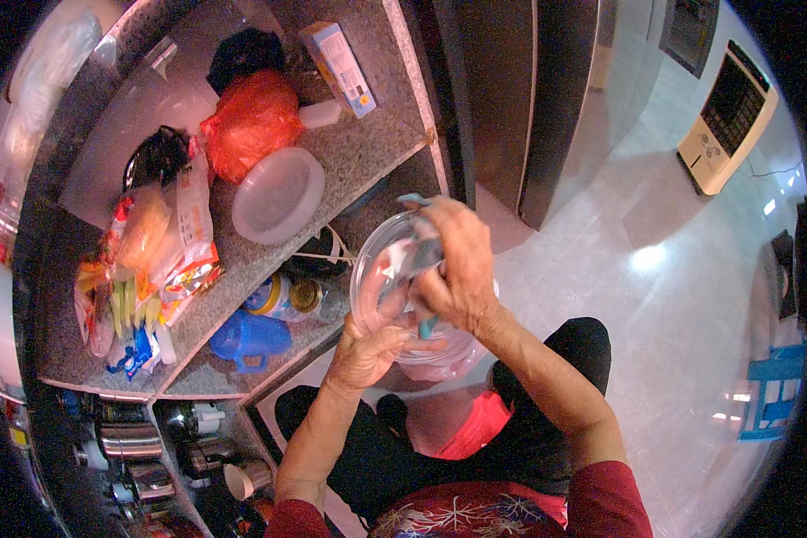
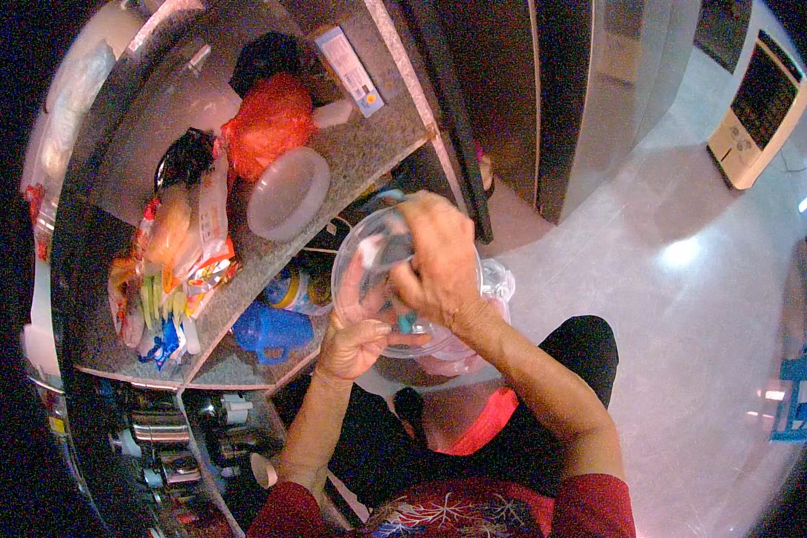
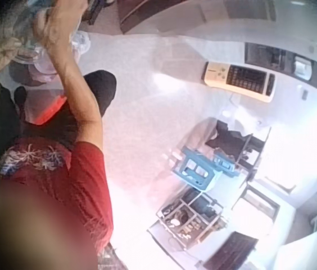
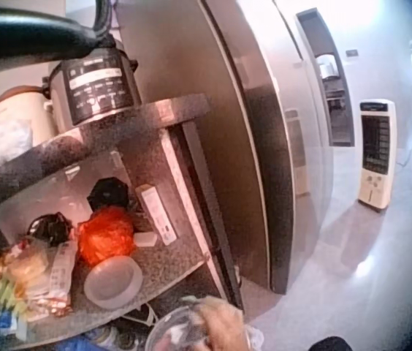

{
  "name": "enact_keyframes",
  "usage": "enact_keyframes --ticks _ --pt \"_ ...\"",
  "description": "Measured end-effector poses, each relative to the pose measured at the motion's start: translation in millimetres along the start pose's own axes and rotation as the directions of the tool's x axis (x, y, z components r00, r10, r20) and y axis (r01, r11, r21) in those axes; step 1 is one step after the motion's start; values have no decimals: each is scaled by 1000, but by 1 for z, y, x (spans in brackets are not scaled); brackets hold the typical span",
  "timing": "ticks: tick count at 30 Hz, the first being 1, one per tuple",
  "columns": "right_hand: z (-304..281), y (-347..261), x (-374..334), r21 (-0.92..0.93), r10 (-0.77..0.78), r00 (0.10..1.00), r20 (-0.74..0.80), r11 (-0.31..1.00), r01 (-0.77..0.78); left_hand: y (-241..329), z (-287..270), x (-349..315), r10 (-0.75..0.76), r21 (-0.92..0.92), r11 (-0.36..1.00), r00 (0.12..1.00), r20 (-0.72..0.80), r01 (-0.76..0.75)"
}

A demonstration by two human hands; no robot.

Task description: The person sits on the floor and wipes the inside and outside of several clear plastic container lids using a blue cloth. They pick up each lid from a stack, wipe it thoroughly, and place it into a pink bucket.

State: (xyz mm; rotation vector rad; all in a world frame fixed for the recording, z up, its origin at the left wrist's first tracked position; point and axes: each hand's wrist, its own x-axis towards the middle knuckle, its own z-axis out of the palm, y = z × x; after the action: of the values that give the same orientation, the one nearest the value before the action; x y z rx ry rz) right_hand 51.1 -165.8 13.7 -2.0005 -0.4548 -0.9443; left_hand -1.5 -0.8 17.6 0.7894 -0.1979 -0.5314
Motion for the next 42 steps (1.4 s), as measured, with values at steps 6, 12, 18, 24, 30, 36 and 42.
enact_keyframes --ticks 6,12,18,24,30,36,42 --pt "-5 -34 -13 221 -317 888 334 942 254 -7 -16 -4 62 61 997 987 -151 -54" --pt "-2 -19 -6 27 -231 956 180 973 230 -13 -28 -12 104 209 974 993 -54 -91" --pt "-4 12 -8 -46 151 988 30 988 -150 4 -5 1 120 24 992 993 6 -120" --pt "4 4 -50 -2 210 972 101 977 -211 14 -6 5 274 43 961 959 -68 -272" --pt "7 13 -38 -73 94 996 -3 993 -94 7 -9 9 182 -51 981 982 -56 -185" --pt "4 17 -12 -36 160 986 -49 986 -162 -7 -9 5 -1 -28 1000 1000 -15 0" --pt "18 -20 -16 -39 -84 960 268 994 98 -20 -17 6 4 -83 996 983 -184 -19"
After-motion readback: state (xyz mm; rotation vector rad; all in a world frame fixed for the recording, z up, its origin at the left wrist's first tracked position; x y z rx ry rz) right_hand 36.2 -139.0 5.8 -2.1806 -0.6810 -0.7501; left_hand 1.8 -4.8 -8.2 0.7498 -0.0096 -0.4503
